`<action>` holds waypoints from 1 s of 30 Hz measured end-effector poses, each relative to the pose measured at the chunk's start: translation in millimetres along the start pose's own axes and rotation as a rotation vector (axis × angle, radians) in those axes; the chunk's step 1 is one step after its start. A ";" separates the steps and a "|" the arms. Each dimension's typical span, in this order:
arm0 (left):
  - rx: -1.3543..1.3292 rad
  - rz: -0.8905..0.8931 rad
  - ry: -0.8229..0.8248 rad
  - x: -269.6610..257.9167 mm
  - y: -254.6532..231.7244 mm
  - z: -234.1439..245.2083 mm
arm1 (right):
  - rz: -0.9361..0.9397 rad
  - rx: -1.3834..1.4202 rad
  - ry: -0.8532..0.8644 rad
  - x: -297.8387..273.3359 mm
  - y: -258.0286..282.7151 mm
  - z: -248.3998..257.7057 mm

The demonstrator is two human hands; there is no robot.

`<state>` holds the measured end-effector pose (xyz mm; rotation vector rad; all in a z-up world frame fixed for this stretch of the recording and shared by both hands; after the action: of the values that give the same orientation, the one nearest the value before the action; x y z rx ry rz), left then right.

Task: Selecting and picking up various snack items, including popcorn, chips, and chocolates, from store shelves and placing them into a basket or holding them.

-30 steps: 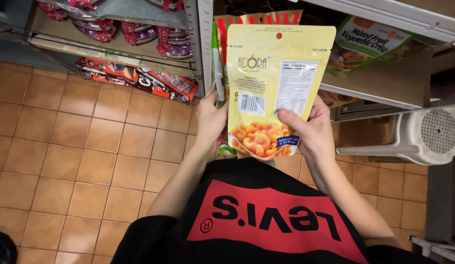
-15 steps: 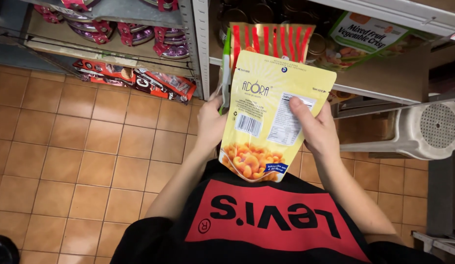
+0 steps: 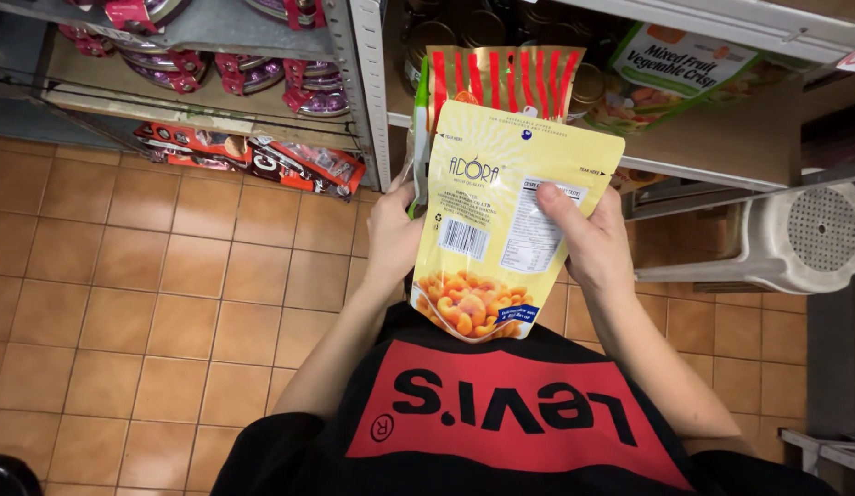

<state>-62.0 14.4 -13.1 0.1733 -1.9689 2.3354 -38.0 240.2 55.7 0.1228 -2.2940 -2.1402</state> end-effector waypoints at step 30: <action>-0.542 0.111 -0.085 -6.3 67.3 -11.7 | 0.085 -0.602 0.115 23.6 25.2 -19.3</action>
<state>-65.3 14.6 -81.7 0.1272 -2.6212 1.7785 -61.9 221.2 81.0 0.1348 -1.4803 -2.5789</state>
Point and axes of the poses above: each hand's wrist, its own x-axis towards the middle knuckle, its own z-axis out of the back of the hand, y = z × x, the point moved 7 cm from there along x, towards the middle knuckle, and after that the axes turned 5 degrees about -z, right-handed, at the moved point
